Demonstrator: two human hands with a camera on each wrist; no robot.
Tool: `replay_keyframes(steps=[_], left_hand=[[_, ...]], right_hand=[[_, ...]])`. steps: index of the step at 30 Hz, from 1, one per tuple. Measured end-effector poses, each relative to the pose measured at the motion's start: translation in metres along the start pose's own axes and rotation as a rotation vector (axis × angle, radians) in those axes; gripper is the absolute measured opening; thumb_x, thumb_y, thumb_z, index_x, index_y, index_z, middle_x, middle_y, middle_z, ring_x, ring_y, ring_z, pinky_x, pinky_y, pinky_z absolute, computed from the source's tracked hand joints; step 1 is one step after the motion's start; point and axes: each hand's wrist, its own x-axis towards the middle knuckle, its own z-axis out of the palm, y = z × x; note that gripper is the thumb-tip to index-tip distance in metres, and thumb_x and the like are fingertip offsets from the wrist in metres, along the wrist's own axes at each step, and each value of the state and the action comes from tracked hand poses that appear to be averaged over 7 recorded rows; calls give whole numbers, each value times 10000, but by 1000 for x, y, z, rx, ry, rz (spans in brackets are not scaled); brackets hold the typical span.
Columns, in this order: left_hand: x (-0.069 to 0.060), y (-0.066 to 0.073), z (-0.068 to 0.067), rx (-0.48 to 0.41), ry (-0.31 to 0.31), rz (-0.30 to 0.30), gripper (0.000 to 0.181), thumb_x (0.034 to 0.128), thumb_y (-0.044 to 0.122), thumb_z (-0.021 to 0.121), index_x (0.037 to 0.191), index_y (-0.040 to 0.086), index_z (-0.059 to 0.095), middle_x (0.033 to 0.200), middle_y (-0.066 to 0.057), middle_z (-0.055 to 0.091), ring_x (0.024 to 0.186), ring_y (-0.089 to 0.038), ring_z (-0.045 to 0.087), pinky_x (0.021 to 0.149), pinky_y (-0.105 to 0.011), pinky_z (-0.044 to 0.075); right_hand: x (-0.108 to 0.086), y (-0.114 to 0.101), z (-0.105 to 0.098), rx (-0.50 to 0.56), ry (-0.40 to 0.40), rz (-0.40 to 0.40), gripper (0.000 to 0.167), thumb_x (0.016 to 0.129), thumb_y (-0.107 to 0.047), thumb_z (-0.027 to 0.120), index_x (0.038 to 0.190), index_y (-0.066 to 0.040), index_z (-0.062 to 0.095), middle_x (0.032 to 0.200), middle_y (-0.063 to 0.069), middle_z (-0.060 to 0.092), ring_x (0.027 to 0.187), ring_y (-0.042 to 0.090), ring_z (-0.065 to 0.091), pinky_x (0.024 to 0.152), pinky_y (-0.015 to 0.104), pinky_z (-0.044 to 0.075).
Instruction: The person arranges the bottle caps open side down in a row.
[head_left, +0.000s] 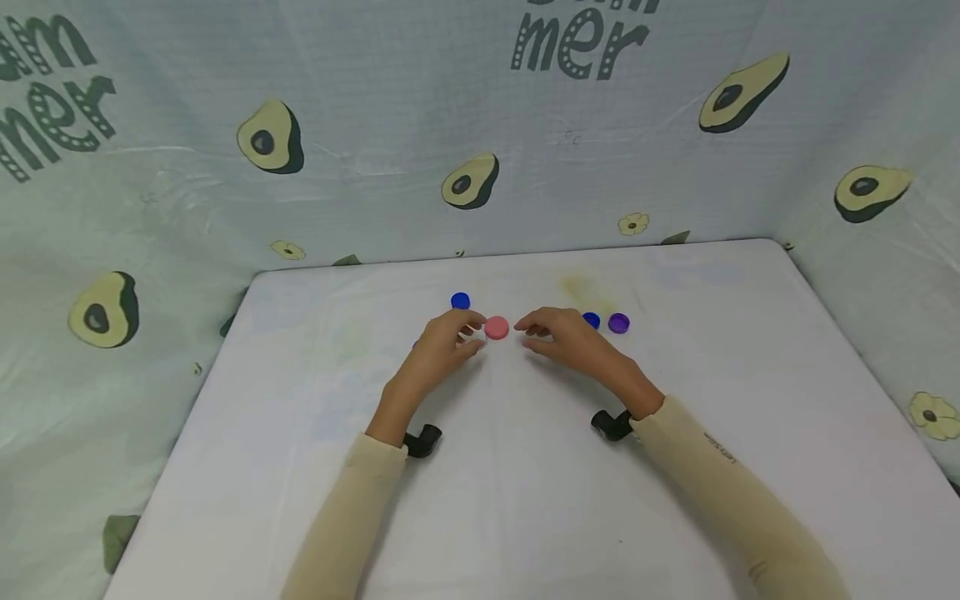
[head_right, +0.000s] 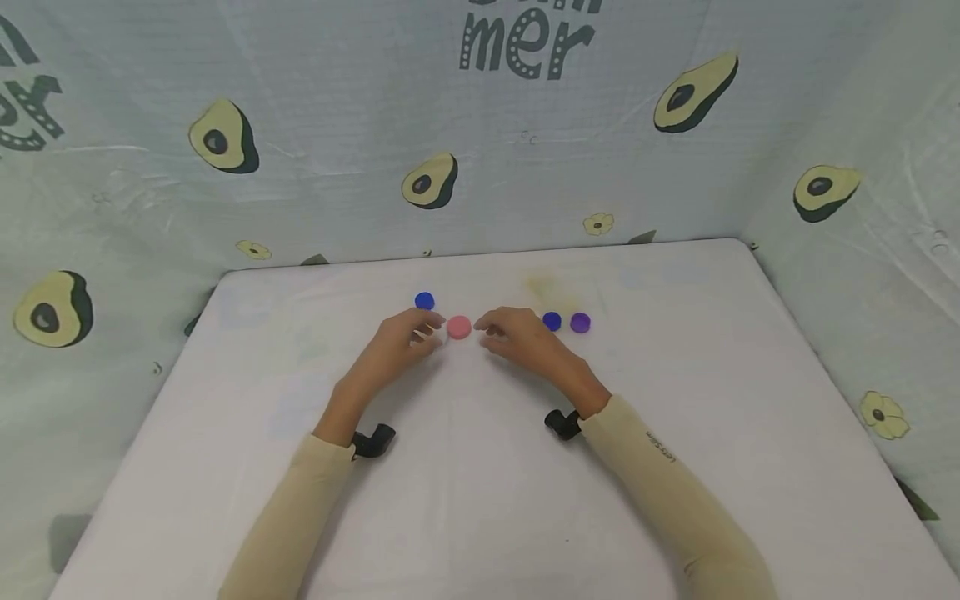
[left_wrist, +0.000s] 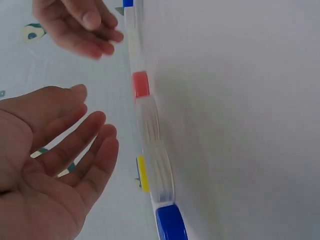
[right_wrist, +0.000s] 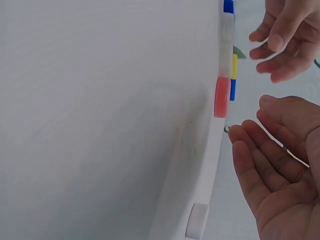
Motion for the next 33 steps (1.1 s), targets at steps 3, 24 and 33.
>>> replay_keyframes(steps=[3,24,33], left_hand=[[7,4,4,52,-13,-20,370,979,114,692,1331,30,614,1291,-129,634,1184,-296,607,994,-426,537],[27,6,10,38,-7,-160,369,969,160,716,1293,-4,648,1309,-163,631,1224,-306,588,1006,-442,530],[40,8,17,30,-5,-165,323,938,81,739,1231,-40,679,1194,-171,705,1163,-289,644,1009,-398,533]], right_hand=[[8,1,4,40,4,1,299,977,-143,702,1257,-38,691,1204,105,707,1071,242,669,955,399,563],[27,1,9,79,-24,74,347,964,-151,721,1287,-37,666,1246,122,694,1120,267,665,983,400,552],[34,-1,5,65,-52,135,354,960,-143,725,1285,-21,658,1167,130,698,1052,255,643,955,387,554]])
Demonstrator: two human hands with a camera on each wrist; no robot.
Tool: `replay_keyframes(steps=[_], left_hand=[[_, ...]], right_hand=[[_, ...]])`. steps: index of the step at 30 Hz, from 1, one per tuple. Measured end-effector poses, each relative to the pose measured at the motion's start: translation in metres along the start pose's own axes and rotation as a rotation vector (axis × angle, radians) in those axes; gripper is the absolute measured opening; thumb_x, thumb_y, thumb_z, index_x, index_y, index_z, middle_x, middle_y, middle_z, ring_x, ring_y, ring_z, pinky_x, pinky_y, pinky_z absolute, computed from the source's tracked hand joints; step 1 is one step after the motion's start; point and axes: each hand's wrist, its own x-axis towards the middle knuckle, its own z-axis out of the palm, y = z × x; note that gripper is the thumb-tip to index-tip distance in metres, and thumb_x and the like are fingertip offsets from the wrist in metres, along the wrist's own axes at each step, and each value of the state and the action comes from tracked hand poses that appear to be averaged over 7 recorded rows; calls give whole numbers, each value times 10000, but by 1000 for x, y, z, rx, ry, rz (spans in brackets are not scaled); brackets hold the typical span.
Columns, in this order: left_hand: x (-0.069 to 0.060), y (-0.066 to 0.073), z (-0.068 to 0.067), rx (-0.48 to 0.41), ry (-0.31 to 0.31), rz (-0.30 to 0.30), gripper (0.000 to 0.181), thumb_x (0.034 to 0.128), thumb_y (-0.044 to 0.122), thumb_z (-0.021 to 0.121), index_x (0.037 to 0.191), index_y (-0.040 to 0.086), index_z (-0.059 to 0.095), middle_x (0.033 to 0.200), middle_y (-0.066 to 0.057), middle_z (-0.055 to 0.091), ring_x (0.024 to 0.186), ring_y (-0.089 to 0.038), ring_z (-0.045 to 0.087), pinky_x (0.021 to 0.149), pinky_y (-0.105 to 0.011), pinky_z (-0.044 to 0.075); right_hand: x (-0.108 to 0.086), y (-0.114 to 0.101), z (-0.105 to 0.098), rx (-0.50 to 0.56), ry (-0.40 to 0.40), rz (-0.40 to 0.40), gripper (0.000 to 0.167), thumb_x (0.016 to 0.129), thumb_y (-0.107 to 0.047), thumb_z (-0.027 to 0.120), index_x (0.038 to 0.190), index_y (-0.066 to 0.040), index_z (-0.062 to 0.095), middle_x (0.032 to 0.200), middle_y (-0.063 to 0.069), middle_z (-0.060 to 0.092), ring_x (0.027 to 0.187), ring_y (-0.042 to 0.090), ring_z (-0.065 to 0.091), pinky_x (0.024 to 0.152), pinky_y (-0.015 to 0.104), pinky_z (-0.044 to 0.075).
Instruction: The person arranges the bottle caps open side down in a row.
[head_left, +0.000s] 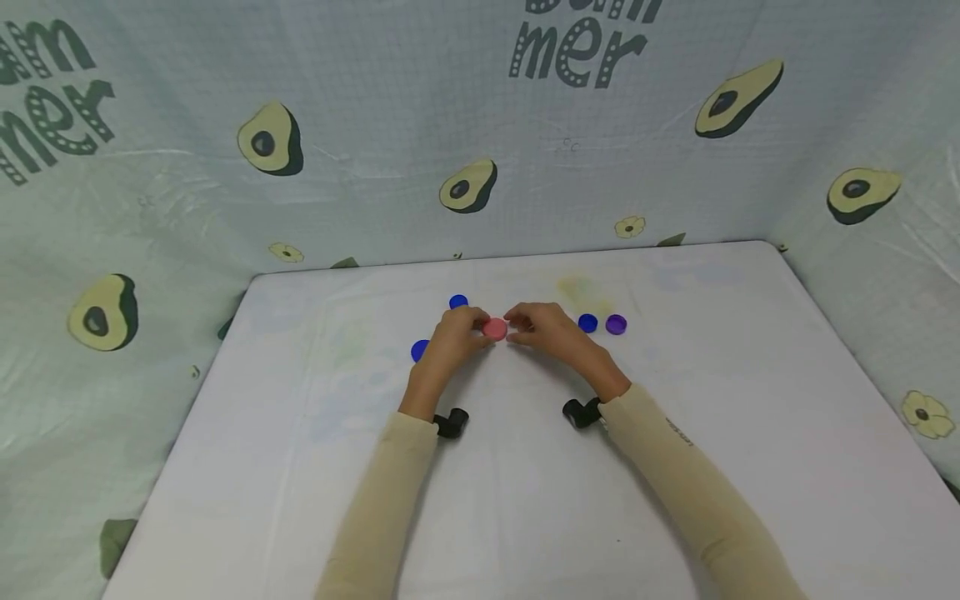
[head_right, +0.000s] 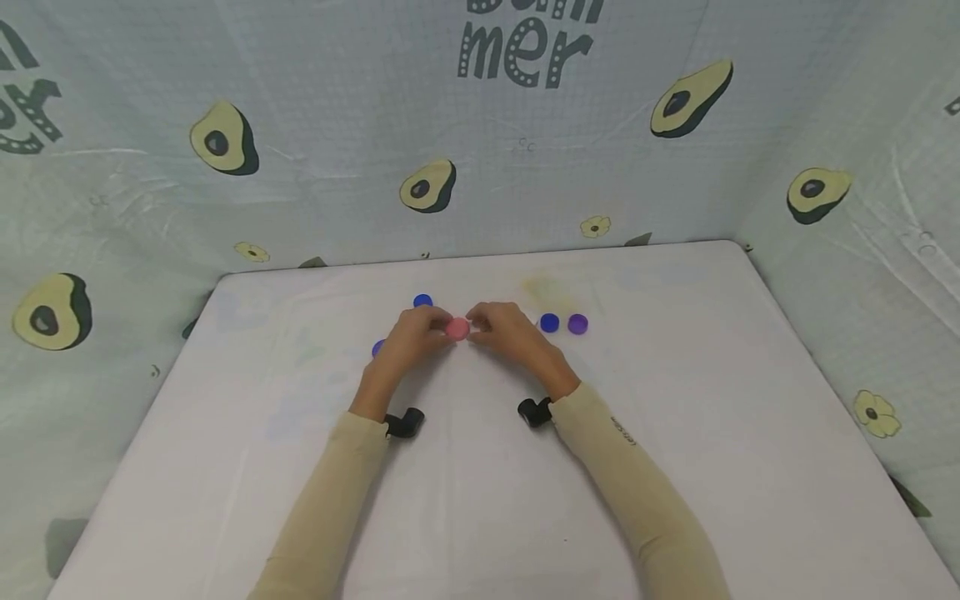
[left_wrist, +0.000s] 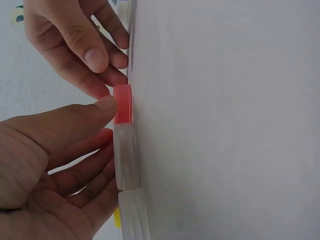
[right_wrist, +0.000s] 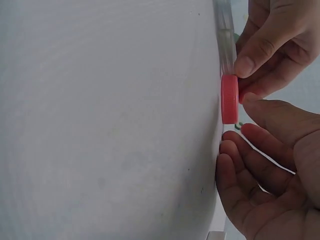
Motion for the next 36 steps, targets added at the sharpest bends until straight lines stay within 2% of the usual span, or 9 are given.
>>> replay_keyframes(steps=[9,17,21,28,32,36], left_hand=[[1,-4,5,-105,65,-54,336,904,61,772,1224,-2,696,1168,-148,717,1138,-280,654,992,-401,547],[6,-9,10,-157,95,-41,359,866,19,796,1213,-8,706,1143,-159,726,1100,-283,668,966,-401,553],[7,-10,10,-160,77,-32,377,846,-18,800,1211,-1,706,1119,-146,726,1082,-272,662,964,-392,549],[7,-6,2,-95,-1,-20,455,831,-145,739,1259,-5,674,1133,-140,727,1102,-278,665,991,-394,548],[8,-5,1,-71,-20,18,438,827,-98,775,1245,-17,674,1133,-152,723,1098,-279,671,984,-389,547],[10,-6,4,-62,-7,35,377,834,-24,805,1196,-20,698,1116,-153,725,1075,-276,667,970,-388,545]], right_hand=[[8,5,-1,31,-13,24,354,944,-130,743,1287,-64,685,1112,102,701,1018,239,627,929,379,543],[16,12,-4,80,-42,27,389,887,-89,797,1264,-58,704,1131,108,722,1031,236,651,902,359,546],[19,15,-5,78,-52,22,371,867,-62,808,1229,-70,729,1092,84,735,970,210,648,846,319,535],[21,16,-6,70,-88,44,386,849,-67,827,1223,-79,730,1060,59,724,842,157,600,738,249,494],[19,17,-6,74,-96,40,382,857,-69,819,1228,-77,726,975,54,704,815,156,582,707,242,475],[19,18,-6,80,-91,32,375,859,-73,814,1223,-79,727,949,52,696,837,169,594,725,257,488]])
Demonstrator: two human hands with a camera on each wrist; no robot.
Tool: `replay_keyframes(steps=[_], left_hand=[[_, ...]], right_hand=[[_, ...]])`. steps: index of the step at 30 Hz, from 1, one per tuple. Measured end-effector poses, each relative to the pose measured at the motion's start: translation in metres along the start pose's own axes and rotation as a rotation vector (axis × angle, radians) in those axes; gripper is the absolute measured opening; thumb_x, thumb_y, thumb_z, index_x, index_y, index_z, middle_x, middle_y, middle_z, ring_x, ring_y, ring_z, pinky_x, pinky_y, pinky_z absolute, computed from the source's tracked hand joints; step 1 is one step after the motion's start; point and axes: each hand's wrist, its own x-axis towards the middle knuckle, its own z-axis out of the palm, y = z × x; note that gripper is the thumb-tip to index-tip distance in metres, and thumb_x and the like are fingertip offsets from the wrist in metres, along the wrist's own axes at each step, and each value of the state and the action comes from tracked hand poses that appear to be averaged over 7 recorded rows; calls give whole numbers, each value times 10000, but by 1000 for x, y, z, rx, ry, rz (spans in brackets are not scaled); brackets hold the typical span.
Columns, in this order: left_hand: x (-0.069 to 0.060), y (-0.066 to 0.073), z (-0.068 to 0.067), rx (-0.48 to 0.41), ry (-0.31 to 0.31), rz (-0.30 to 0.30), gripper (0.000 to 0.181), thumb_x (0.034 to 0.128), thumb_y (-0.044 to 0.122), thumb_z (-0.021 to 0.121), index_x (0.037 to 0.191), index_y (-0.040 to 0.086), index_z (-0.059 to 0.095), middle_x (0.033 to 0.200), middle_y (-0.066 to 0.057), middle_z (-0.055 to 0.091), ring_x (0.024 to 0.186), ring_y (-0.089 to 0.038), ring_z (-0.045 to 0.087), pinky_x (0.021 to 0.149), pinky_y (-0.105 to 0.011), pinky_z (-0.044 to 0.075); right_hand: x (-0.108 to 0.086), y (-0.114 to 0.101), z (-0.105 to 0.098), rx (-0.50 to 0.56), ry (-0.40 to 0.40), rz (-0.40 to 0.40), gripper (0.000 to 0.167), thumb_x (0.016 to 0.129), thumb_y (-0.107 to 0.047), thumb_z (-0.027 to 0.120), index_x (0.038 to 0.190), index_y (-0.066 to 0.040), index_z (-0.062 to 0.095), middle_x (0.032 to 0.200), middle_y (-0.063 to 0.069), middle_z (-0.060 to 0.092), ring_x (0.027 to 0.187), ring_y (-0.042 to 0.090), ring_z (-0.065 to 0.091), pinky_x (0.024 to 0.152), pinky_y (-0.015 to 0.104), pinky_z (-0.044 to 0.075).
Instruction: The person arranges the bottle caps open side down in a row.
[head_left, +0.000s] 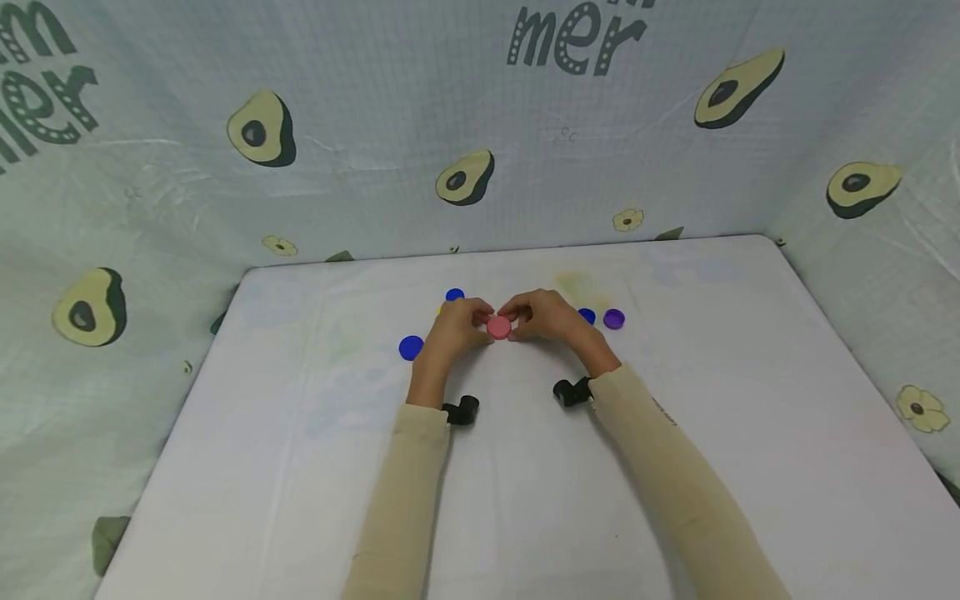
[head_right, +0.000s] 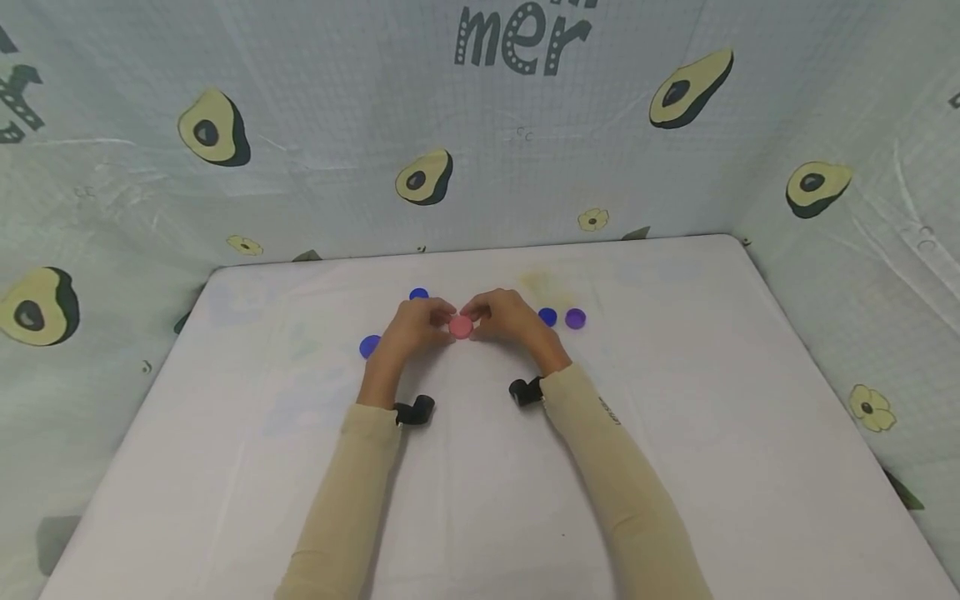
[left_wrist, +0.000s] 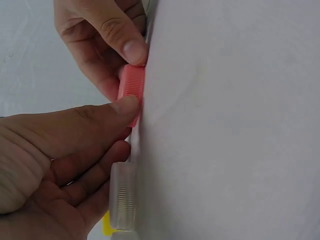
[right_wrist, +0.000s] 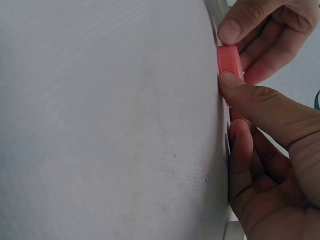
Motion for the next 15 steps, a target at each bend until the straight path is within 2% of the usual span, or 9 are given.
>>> replay_keyframes(steps=[5,10,15], left_hand=[[2,-3,4,12,19,4,296,845,5,807,1132,0,737,1073,-131,730,1033,-263,648,944,-389,541],[1,-2,7,-7,23,-20,301,853,29,813,1141,2,731,1084,-132,725,1040,-266,642,948,-395,540],[0,-1,8,-6,34,-18,305,857,28,809,1148,-2,724,1097,-134,723,1046,-266,643,955,-395,542]], right_hand=[[-2,0,1,14,6,10,367,860,-71,813,1217,-74,728,969,61,710,860,172,614,757,264,510],[-3,0,1,16,14,12,361,862,-66,810,1214,-69,728,976,62,711,865,168,615,768,260,515],[-5,-1,1,25,21,6,357,862,-68,813,1210,-63,730,975,71,713,858,174,613,766,264,515]])
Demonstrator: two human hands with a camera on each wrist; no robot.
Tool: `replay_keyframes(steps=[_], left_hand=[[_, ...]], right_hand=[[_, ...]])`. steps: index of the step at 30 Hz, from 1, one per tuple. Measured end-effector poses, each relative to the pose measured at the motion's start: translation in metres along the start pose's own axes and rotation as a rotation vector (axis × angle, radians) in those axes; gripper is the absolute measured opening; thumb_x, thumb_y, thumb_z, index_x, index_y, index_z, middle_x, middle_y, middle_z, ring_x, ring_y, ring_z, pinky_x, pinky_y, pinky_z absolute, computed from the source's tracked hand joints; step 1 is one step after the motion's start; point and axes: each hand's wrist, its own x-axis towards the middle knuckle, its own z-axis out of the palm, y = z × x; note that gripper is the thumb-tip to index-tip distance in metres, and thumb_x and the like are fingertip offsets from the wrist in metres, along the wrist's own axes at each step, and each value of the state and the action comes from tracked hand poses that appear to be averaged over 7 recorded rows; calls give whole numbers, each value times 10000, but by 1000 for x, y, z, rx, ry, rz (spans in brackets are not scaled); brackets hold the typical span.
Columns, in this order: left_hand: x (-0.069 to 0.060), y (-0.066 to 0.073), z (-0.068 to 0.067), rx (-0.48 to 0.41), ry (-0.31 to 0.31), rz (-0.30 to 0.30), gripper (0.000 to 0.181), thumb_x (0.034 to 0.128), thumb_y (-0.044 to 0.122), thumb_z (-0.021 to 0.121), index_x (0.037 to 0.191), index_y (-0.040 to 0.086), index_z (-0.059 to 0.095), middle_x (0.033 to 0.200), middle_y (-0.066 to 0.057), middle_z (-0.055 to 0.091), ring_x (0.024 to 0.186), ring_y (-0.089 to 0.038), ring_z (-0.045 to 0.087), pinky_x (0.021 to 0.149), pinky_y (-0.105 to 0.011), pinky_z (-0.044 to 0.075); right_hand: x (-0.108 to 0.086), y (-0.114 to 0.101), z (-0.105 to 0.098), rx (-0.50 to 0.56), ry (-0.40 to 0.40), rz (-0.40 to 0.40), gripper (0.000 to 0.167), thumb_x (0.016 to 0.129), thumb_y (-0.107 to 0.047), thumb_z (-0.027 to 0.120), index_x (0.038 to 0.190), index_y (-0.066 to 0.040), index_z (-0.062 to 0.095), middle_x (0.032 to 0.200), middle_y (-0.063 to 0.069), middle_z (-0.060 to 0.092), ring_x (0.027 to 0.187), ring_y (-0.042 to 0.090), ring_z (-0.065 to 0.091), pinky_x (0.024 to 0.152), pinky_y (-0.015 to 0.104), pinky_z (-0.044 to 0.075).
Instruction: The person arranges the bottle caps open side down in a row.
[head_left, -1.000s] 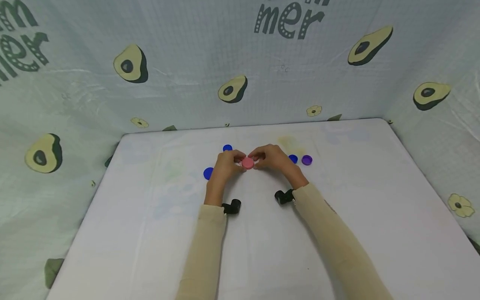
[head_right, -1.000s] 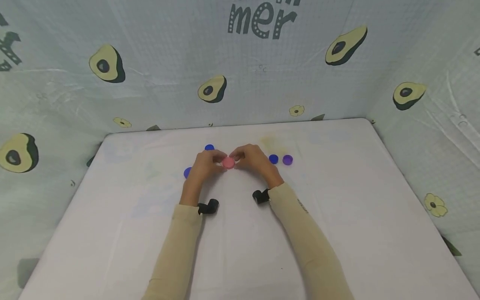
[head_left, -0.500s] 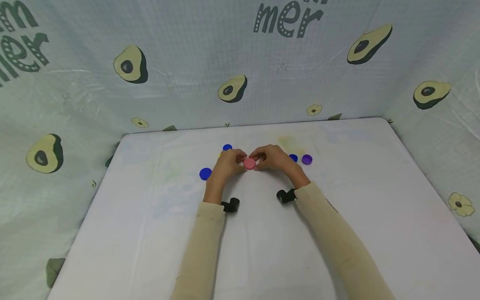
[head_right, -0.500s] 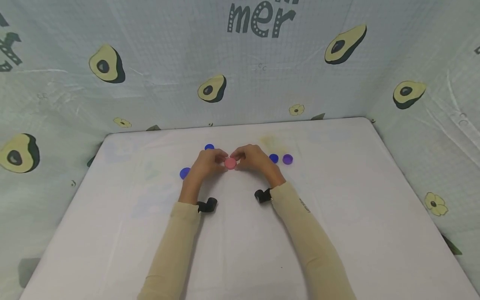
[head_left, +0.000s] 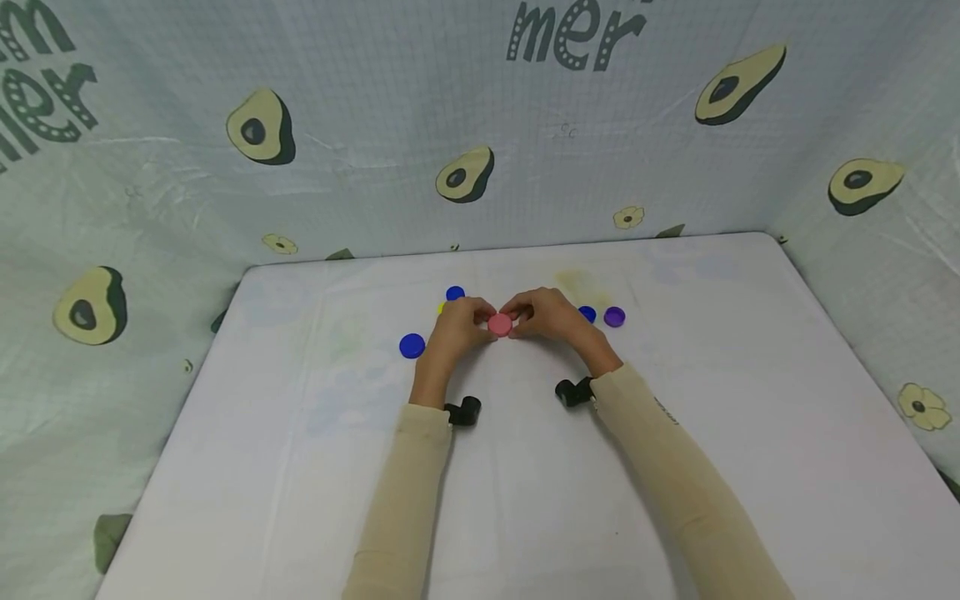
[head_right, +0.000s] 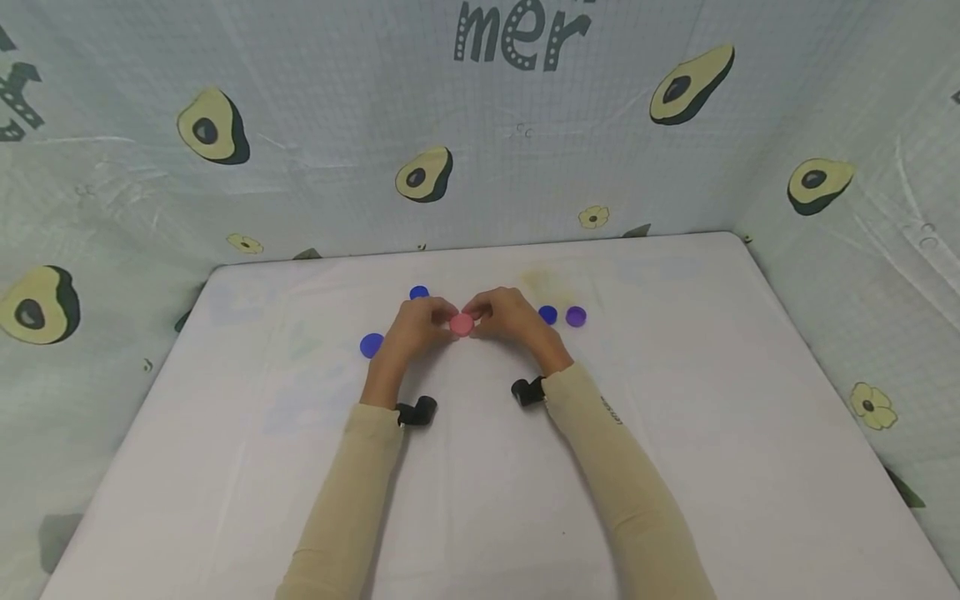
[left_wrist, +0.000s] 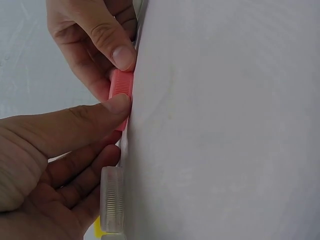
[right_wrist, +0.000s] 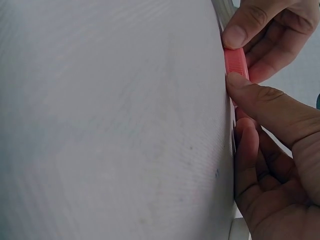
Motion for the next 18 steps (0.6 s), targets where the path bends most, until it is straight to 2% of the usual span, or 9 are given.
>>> replay_keyframes(steps=[12,18], left_hand=[[-2,2,0,21,-3,4,299,881,35,786,1166,-18,710,1104,-149,707,1047,-279,631,950,-415,541],[-3,3,-1,16,3,7,299,887,49,785,1169,-18,709,1102,-147,708,1047,-274,635,956,-406,542]], right_hand=[[2,4,3,16,1,-14,346,872,-89,809,1206,-52,727,968,59,704,861,170,602,747,256,504],[2,6,4,-19,19,-51,359,872,-94,810,1217,-49,723,991,62,715,873,172,620,773,272,523]])
